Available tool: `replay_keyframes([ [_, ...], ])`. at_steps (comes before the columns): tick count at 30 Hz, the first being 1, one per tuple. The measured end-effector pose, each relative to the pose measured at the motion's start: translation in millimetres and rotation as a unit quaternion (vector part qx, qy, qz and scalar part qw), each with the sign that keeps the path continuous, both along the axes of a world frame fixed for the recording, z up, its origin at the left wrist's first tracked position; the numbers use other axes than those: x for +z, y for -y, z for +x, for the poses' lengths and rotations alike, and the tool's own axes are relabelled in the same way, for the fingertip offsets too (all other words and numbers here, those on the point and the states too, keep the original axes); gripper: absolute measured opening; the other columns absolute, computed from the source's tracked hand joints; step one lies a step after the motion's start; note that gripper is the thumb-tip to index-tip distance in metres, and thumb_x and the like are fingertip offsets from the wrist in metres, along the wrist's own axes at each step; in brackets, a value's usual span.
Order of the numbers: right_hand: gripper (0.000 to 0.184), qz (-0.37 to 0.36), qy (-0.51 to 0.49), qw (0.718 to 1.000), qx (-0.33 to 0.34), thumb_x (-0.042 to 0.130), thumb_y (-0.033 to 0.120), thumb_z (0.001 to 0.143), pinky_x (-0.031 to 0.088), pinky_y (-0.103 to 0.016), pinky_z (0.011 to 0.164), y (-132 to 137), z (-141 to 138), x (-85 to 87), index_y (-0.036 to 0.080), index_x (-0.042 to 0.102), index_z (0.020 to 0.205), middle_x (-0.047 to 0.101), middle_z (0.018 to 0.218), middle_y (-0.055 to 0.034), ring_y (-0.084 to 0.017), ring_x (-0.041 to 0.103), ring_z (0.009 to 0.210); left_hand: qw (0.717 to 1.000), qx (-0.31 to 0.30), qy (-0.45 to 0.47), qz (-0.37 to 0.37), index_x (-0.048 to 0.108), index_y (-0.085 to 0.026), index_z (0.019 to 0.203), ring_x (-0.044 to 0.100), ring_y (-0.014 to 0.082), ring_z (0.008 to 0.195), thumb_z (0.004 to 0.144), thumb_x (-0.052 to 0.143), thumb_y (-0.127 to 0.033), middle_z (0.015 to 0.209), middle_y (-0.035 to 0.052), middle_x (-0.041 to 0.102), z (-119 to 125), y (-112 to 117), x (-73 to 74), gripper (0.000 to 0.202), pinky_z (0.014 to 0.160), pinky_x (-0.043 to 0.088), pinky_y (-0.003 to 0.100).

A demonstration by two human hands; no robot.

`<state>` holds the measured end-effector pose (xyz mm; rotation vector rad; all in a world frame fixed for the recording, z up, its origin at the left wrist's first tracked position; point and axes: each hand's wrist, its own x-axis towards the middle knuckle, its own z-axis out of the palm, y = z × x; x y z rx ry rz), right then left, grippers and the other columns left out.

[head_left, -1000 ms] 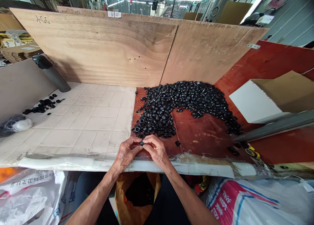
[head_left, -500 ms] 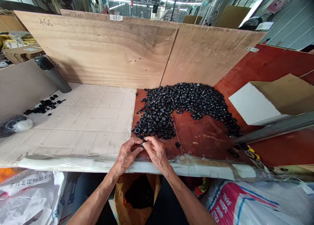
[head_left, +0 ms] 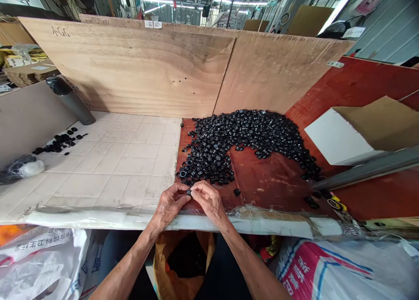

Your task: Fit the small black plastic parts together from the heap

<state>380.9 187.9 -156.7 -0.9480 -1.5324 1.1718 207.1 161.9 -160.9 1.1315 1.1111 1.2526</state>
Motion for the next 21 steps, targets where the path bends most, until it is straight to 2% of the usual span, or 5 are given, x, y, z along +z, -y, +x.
replay_keyframes([
  [2,0.011,-0.025,-0.004,0.999,-0.022,0.070,0.033,0.088,0.056,-0.029,0.076,0,0,0.4,0.024,0.071,0.094,0.069,0.095,-0.0031,-0.019,0.067,0.085,1.000,0.012,-0.004,0.004,0.070,-0.020,0.097,0.069,0.0167,0.083,0.078,0.084,-0.035,0.090,0.0010,0.072,0,0,-1.7,0.028,0.081,0.058,0.030],
  [5,0.021,-0.056,-0.022,0.998,-0.029,0.074,0.029,0.081,0.058,-0.030,0.079,0,-1,-3.2,0.024,0.068,0.101,0.072,0.099,-0.0027,-0.019,0.069,0.083,1.000,0.015,-0.011,0.006,0.070,-0.020,0.097,0.069,0.0169,0.084,0.078,0.084,-0.035,0.092,0.0014,0.072,0,-1,-3.7,0.028,0.082,0.058,0.030],
  [9,0.022,-0.050,-0.038,0.998,-0.022,0.075,0.026,0.080,0.059,-0.029,0.077,-1,-2,-12.2,0.024,0.069,0.100,0.073,0.100,-0.0030,-0.018,0.070,0.081,1.000,-0.001,-0.013,0.010,0.070,-0.020,0.098,0.070,0.0174,0.088,0.082,0.082,-0.034,0.096,0.0016,0.073,-1,0,-4.7,0.024,0.085,0.057,0.030],
  [15,0.021,0.023,0.014,0.997,-0.066,0.076,0.033,0.088,0.059,-0.027,0.073,0,-3,-16.1,0.022,0.071,0.105,0.074,0.090,-0.0029,-0.019,0.071,0.079,1.000,-0.025,0.000,0.008,0.069,-0.021,0.103,0.070,0.0168,0.088,0.086,0.080,-0.034,0.096,0.0006,0.073,-1,2,-2.5,0.024,0.082,0.058,0.029],
  [21,0.014,0.080,0.073,0.993,-0.041,0.066,0.033,0.097,0.056,-0.027,0.068,5,-3,-6.4,0.022,0.072,0.102,0.074,0.090,-0.0044,-0.018,0.069,0.073,1.000,-0.021,0.007,0.021,0.069,-0.021,0.101,0.069,0.0157,0.084,0.087,0.079,-0.034,0.093,-0.0002,0.072,-1,3,1.6,0.022,0.079,0.058,0.027],
])
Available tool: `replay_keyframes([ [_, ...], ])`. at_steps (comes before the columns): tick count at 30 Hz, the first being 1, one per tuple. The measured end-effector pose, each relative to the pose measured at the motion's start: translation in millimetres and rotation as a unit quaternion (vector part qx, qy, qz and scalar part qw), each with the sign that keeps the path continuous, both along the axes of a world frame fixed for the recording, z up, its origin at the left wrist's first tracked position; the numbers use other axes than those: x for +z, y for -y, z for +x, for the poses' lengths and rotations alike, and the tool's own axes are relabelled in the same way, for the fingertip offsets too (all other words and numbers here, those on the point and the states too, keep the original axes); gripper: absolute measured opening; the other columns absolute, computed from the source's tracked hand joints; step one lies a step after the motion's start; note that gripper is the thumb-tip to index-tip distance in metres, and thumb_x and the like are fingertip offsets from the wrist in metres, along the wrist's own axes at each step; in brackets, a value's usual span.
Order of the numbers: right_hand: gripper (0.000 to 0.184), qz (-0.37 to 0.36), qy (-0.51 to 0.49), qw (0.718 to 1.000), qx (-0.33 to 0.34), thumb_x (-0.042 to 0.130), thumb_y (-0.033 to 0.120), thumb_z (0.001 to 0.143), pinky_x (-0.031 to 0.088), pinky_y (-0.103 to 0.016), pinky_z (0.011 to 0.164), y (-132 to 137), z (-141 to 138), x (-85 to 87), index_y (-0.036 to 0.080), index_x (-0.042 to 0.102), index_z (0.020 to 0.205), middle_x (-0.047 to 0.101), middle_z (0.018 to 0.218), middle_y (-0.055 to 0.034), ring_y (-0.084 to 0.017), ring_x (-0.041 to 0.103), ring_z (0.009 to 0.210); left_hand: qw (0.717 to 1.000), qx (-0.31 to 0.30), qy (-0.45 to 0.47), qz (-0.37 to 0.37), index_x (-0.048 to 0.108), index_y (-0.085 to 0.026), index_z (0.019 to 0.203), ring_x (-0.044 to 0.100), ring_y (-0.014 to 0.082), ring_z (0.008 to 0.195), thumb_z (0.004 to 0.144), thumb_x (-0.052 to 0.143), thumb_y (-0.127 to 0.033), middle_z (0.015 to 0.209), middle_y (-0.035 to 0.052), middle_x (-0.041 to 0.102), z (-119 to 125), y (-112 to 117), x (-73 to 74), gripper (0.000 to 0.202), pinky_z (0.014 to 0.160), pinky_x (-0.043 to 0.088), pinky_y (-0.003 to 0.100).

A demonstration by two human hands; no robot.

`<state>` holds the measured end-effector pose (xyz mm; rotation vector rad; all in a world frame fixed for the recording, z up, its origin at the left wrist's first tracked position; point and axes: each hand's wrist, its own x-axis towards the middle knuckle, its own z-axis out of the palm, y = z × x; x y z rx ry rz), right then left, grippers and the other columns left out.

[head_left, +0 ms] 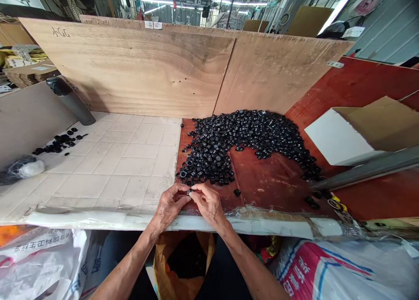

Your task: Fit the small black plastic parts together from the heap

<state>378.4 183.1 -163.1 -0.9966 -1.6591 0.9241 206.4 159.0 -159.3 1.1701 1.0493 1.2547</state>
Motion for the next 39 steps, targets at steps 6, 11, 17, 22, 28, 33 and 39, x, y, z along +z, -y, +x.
replay_keyframes([
  [6,0.009,-0.013,-0.027,0.999,0.023,0.065,0.026,0.094,0.056,-0.026,0.070,-3,3,0.4,0.023,0.073,0.099,0.073,0.095,-0.0042,-0.019,0.069,0.080,1.000,0.006,-0.017,-0.008,0.070,-0.020,0.101,0.070,0.0168,0.088,0.086,0.079,-0.032,0.097,0.0014,0.072,0,0,0.5,0.021,0.082,0.058,0.028],
  [11,0.014,0.012,-0.026,0.999,0.035,0.065,0.019,0.089,0.056,-0.031,0.085,-4,5,-1.0,0.024,0.074,0.099,0.073,0.103,-0.0051,-0.021,0.070,0.093,1.000,0.012,-0.008,-0.024,0.070,-0.019,0.102,0.071,0.0174,0.086,0.085,0.080,-0.032,0.092,0.0013,0.073,-1,-1,-2.4,0.023,0.081,0.057,0.028],
  [17,0.015,-0.049,-0.010,0.999,-0.006,0.067,0.035,0.093,0.057,-0.028,0.068,-1,1,-2.2,0.022,0.072,0.099,0.075,0.089,-0.0047,-0.020,0.071,0.075,1.000,0.010,-0.020,0.006,0.070,-0.020,0.103,0.070,0.0171,0.086,0.087,0.078,-0.032,0.099,0.0021,0.072,-1,0,-5.4,0.022,0.082,0.059,0.029],
  [22,0.022,-0.022,0.055,0.998,-0.023,0.060,0.039,0.097,0.053,-0.027,0.064,1,-1,8.2,0.021,0.067,0.085,0.071,0.076,-0.0030,-0.018,0.065,0.064,0.997,-0.003,-0.063,0.039,0.072,-0.020,0.104,0.071,0.0191,0.093,0.091,0.074,-0.030,0.102,0.0042,0.072,-2,1,-3.9,0.016,0.089,0.058,0.032],
  [28,0.019,-0.084,0.026,0.996,0.010,0.064,0.038,0.092,0.049,-0.026,0.062,-3,2,14.2,0.021,0.065,0.083,0.068,0.074,-0.0002,-0.016,0.061,0.063,0.991,0.007,-0.112,0.066,0.073,-0.021,0.105,0.070,0.0218,0.100,0.091,0.074,-0.030,0.104,0.0058,0.072,-4,0,-7.6,0.017,0.096,0.058,0.035],
  [33,0.015,-0.119,-0.013,0.992,0.032,0.068,0.036,0.087,0.050,-0.026,0.065,-4,4,11.7,0.021,0.069,0.091,0.067,0.079,0.0005,-0.016,0.061,0.068,0.998,0.007,-0.060,0.033,0.071,-0.021,0.103,0.071,0.0191,0.093,0.089,0.076,-0.031,0.103,0.0036,0.070,-3,-1,-10.7,0.017,0.091,0.059,0.033],
  [39,0.018,-0.106,-0.050,0.993,0.033,0.067,0.038,0.091,0.055,-0.027,0.070,-5,3,4.7,0.021,0.073,0.093,0.069,0.087,-0.0025,-0.018,0.065,0.076,0.999,0.011,-0.036,0.025,0.070,-0.020,0.100,0.069,0.0166,0.090,0.087,0.077,-0.028,0.101,0.0022,0.069,0,0,-4.2,0.017,0.085,0.058,0.029],
])
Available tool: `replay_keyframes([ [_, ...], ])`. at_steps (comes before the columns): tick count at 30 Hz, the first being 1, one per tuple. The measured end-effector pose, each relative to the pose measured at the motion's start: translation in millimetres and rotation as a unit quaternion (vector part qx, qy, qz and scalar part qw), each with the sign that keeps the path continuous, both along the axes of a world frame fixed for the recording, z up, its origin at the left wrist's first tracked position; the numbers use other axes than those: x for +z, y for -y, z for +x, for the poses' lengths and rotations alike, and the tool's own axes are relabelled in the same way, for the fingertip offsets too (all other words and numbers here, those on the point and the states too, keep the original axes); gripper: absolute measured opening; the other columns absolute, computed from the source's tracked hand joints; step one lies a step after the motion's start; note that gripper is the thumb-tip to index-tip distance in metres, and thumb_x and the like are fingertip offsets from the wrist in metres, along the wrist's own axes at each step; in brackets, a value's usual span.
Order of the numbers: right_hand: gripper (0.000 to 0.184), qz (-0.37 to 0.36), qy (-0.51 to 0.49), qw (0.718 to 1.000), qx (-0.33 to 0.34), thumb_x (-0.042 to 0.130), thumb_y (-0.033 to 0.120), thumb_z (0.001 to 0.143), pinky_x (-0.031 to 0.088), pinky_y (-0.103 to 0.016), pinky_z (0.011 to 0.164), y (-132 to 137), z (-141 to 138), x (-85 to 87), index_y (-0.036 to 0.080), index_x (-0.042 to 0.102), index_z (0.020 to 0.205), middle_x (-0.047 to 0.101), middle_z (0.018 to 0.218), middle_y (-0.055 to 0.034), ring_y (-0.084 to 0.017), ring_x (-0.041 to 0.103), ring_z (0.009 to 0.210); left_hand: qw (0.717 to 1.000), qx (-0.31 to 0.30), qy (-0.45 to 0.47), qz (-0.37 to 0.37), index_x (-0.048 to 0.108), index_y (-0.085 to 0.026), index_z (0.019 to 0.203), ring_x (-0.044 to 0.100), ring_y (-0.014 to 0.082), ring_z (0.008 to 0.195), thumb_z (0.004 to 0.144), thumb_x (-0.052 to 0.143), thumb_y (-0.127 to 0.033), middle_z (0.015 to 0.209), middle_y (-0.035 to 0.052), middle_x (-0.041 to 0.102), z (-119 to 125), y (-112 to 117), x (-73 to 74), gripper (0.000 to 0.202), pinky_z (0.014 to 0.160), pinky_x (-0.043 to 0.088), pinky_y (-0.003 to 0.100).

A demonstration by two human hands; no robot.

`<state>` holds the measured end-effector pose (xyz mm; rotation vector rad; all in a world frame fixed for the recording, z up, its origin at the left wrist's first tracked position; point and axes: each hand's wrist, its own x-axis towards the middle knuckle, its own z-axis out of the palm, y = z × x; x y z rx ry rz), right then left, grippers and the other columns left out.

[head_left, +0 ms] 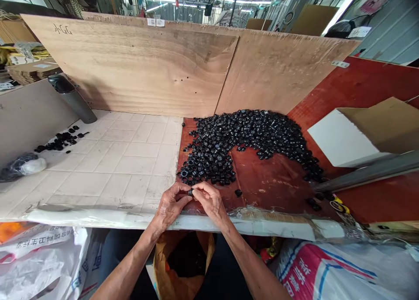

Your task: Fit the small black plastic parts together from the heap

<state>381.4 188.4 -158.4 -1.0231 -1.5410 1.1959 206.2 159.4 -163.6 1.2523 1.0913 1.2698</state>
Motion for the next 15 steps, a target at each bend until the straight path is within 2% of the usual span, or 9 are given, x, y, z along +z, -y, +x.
replay_keyframes([
  [4,0.014,0.027,-0.007,1.000,-0.008,0.068,0.032,0.088,0.058,-0.029,0.077,-0.7,0.7,-4.5,0.023,0.073,0.097,0.072,0.097,-0.0040,-0.020,0.069,0.085,1.000,0.006,0.004,-0.016,0.070,-0.020,0.099,0.068,0.0161,0.087,0.085,0.078,-0.028,0.098,0.0019,0.070,0.0,-0.4,0.6,0.018,0.084,0.057,0.028],
  [9,0.019,0.037,-0.009,0.999,-0.010,0.067,0.026,0.083,0.060,-0.032,0.083,0.6,0.6,-6.4,0.024,0.071,0.101,0.075,0.102,-0.0047,-0.022,0.071,0.091,0.997,0.001,0.049,-0.060,0.067,-0.020,0.098,0.068,0.0156,0.080,0.082,0.081,-0.031,0.086,-0.0003,0.070,0.6,-1.1,0.4,0.024,0.076,0.056,0.027],
  [15,0.027,0.052,0.013,0.998,-0.039,0.070,0.029,0.089,0.060,-0.032,0.082,2.6,-0.9,-7.6,0.024,0.071,0.115,0.074,0.100,-0.0051,-0.021,0.072,0.088,0.999,-0.004,0.017,-0.031,0.067,-0.020,0.103,0.070,0.0166,0.088,0.087,0.078,-0.033,0.101,0.0020,0.071,-0.5,0.2,0.3,0.023,0.083,0.058,0.029],
])
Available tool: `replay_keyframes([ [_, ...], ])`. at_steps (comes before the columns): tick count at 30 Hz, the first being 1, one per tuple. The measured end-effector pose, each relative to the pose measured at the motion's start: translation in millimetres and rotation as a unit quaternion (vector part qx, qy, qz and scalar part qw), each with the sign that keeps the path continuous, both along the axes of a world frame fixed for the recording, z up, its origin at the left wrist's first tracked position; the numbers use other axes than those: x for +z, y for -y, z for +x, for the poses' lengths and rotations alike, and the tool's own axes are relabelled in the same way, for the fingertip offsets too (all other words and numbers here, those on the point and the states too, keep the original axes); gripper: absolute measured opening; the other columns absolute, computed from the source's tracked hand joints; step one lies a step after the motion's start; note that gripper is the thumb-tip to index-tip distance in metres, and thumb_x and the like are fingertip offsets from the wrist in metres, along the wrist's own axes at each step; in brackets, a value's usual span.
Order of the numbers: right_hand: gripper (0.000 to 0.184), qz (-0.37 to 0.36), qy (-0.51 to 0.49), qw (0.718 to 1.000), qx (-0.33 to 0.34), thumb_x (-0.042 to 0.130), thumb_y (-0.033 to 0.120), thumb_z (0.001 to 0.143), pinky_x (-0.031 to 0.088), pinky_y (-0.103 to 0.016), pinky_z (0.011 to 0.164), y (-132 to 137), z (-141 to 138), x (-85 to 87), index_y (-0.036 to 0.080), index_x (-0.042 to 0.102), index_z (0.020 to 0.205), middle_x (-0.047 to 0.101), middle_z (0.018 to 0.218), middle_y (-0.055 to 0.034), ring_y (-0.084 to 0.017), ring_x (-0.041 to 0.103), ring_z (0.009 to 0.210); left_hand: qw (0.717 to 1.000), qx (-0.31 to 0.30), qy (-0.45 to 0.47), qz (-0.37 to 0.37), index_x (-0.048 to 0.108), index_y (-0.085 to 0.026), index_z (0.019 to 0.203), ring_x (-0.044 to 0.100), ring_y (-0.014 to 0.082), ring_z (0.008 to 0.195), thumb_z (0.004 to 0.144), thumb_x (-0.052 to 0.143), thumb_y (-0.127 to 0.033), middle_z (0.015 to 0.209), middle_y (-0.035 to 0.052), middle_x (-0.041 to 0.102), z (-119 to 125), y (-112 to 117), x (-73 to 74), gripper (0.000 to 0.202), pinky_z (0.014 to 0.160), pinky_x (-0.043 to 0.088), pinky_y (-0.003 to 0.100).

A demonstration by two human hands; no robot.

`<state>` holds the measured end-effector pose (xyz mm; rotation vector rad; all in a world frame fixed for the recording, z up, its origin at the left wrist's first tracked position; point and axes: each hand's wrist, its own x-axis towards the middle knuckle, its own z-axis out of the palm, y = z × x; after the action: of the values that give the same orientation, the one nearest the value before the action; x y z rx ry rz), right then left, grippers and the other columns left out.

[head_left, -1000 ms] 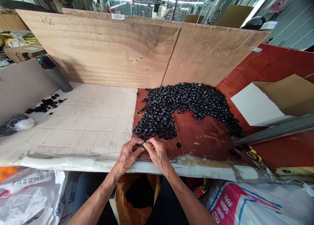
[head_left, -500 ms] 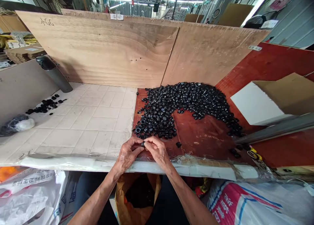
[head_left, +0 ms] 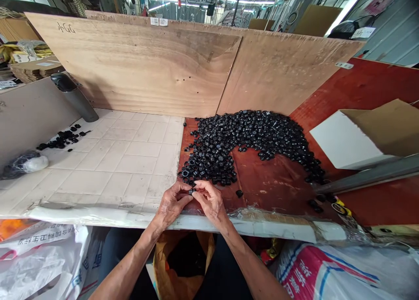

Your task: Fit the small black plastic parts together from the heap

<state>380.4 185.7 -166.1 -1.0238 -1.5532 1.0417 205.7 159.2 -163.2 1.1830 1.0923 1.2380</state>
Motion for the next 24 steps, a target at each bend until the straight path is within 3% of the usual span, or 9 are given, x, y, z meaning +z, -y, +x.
replay_keyframes([
  [7,0.029,0.018,0.004,1.000,0.006,0.070,0.028,0.089,0.060,-0.031,0.082,-1.5,0.6,-1.0,0.023,0.071,0.117,0.074,0.103,-0.0058,-0.020,0.072,0.087,1.000,0.004,-0.011,0.011,0.068,-0.020,0.101,0.070,0.0181,0.091,0.087,0.079,-0.035,0.101,0.0029,0.072,0.7,-0.3,1.6,0.023,0.087,0.059,0.031],
  [15,0.023,0.051,0.092,0.994,-0.013,0.059,0.040,0.100,0.050,-0.025,0.059,2.3,-3.8,7.6,0.021,0.071,0.104,0.068,0.075,-0.0018,-0.016,0.061,0.059,0.999,-0.003,-0.036,0.039,0.071,-0.020,0.100,0.072,0.0188,0.093,0.089,0.077,-0.035,0.102,0.0036,0.072,0.3,0.0,6.0,0.019,0.089,0.059,0.032],
  [21,0.023,-0.023,0.042,0.998,0.039,0.060,0.040,0.096,0.048,-0.023,0.053,3.4,-0.9,8.1,0.021,0.067,0.107,0.065,0.067,0.0015,-0.015,0.060,0.055,1.000,0.003,-0.006,-0.008,0.066,-0.021,0.102,0.072,0.0183,0.083,0.087,0.078,-0.040,0.089,0.0003,0.073,1.0,1.1,5.4,0.027,0.080,0.061,0.031],
  [24,0.020,-0.021,0.064,0.997,0.027,0.058,0.039,0.096,0.046,-0.022,0.052,2.8,-0.8,7.9,0.021,0.066,0.097,0.062,0.064,0.0020,-0.014,0.058,0.053,0.999,-0.003,-0.044,0.016,0.068,-0.020,0.103,0.073,0.0193,0.088,0.089,0.076,-0.036,0.096,0.0025,0.074,-0.6,1.3,3.5,0.023,0.084,0.061,0.033],
])
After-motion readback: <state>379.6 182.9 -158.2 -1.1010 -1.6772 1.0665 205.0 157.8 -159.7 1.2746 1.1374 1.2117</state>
